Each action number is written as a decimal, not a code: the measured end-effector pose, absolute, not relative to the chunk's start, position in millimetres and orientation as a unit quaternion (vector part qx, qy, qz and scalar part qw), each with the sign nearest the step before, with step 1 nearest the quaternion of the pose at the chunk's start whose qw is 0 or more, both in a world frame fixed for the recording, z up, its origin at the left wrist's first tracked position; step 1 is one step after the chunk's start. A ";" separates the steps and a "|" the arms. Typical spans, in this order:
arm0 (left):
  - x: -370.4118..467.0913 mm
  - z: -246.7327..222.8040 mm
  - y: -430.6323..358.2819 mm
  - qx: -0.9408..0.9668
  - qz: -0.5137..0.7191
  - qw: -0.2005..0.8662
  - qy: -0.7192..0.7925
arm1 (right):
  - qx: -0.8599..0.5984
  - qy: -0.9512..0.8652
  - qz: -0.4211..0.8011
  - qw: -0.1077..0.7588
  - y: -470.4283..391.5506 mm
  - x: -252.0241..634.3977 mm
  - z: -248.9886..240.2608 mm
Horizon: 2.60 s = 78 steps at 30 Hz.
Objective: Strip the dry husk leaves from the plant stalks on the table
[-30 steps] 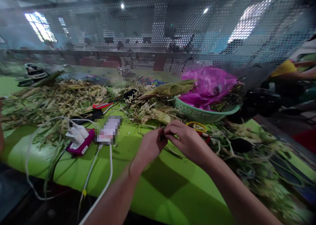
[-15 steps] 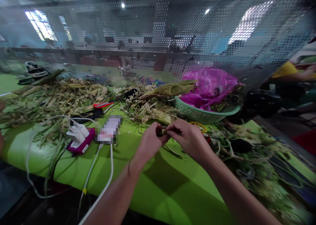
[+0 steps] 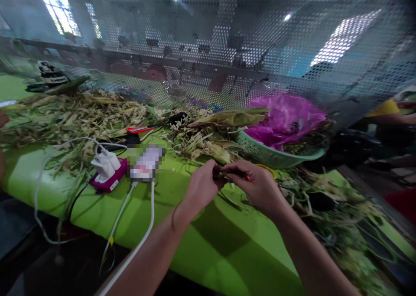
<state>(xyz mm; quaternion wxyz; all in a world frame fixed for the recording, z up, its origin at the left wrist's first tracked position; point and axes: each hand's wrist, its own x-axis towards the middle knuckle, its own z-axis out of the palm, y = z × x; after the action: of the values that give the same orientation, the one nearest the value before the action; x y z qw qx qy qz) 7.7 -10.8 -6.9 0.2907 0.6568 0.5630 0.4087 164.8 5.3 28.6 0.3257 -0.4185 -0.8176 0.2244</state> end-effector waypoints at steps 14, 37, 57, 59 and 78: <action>6.9 -9.1 -11.4 0.662 0.396 0.291 0.566 | -0.404 -0.841 0.212 0.290 -0.9 161.4 33.6; 8.0 -10.5 -15.1 0.687 0.419 0.277 0.524 | -0.455 -0.766 0.261 0.372 6.4 158.1 19.0; 7.7 -13.1 -5.7 0.597 0.486 0.481 0.419 | -0.421 -0.770 0.321 0.356 10.4 174.7 29.3; 7.2 -11.6 -7.1 0.604 0.478 0.461 0.440 | -0.418 -0.797 0.263 0.347 8.4 172.7 30.6; 7.8 -15.5 -7.5 0.584 0.489 0.475 0.441 | -0.386 -0.873 0.020 0.296 -0.9 162.6 34.4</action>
<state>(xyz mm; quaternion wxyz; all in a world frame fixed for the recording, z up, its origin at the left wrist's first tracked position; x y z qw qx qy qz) 7.8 -7.5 -15.5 0.4747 0.5840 0.4410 0.4891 162.6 -0.9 34.4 0.2964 -0.3860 -0.8733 0.0204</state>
